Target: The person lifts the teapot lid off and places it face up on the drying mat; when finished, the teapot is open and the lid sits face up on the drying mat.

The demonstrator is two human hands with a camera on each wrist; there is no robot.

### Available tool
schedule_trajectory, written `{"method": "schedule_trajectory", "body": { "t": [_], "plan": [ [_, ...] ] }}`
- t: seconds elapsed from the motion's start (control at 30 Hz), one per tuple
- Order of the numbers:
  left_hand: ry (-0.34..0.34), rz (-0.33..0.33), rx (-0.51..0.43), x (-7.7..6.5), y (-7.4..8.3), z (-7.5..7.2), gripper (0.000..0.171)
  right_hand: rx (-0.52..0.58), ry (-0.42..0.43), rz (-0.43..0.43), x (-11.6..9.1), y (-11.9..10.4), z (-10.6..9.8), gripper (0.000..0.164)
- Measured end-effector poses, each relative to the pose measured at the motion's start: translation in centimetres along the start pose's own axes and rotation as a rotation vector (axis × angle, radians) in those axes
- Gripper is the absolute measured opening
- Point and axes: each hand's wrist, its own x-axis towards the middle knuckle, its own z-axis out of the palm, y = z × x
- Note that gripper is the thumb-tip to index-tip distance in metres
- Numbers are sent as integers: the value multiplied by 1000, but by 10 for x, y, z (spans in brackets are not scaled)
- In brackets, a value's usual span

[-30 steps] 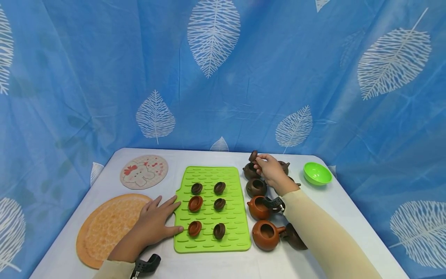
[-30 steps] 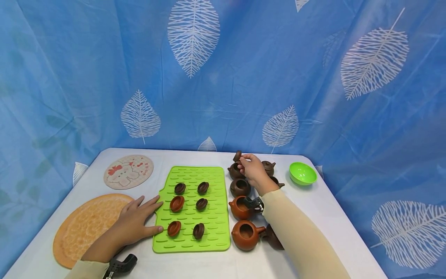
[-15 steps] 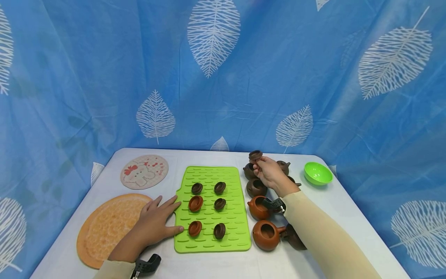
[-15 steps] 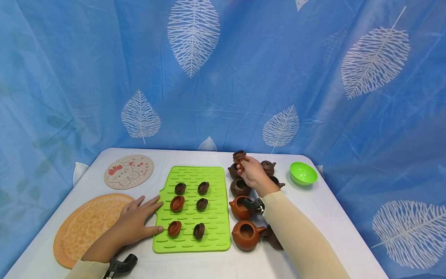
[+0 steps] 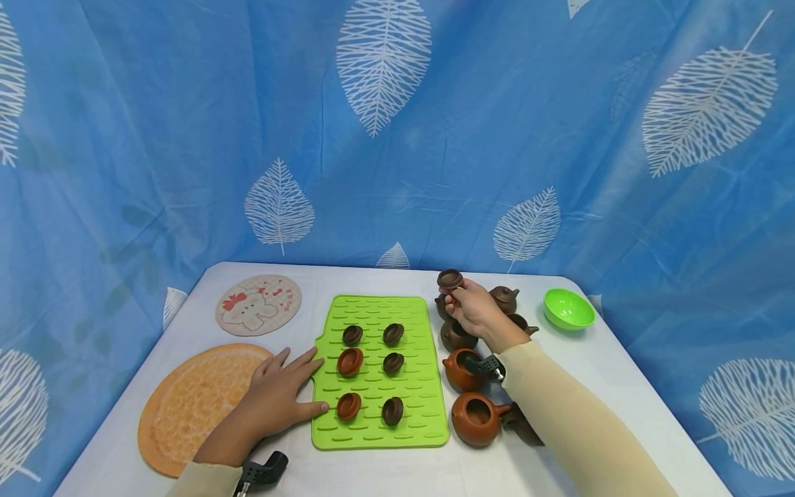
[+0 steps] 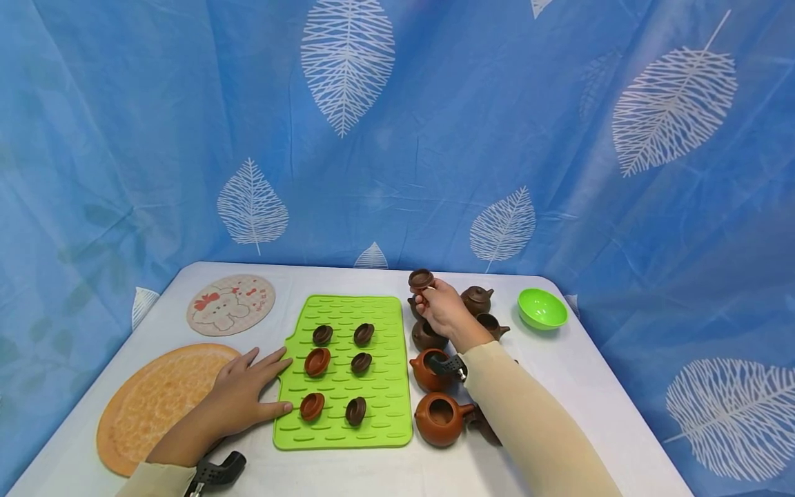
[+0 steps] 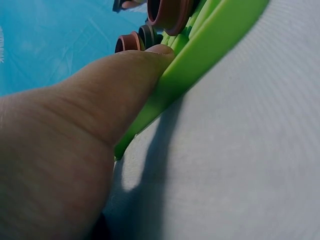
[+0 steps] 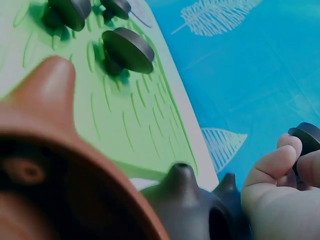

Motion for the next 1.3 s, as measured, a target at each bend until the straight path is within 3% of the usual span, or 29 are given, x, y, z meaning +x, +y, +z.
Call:
{"method": "schedule_trajectory", "body": {
  "t": [0.7,1.07,1.3],
  "plan": [
    [-19,-16,-7,1,2,-3,93,-118,-171,-21,7,10,60,37],
    [-13,-10,-2,1,-2,-2,94,-201,-198,19,15,20,100,28],
    [-20,-14,1,1,-3,-1,95,-193,-202,52,21,27,119,28]
  ]
}}
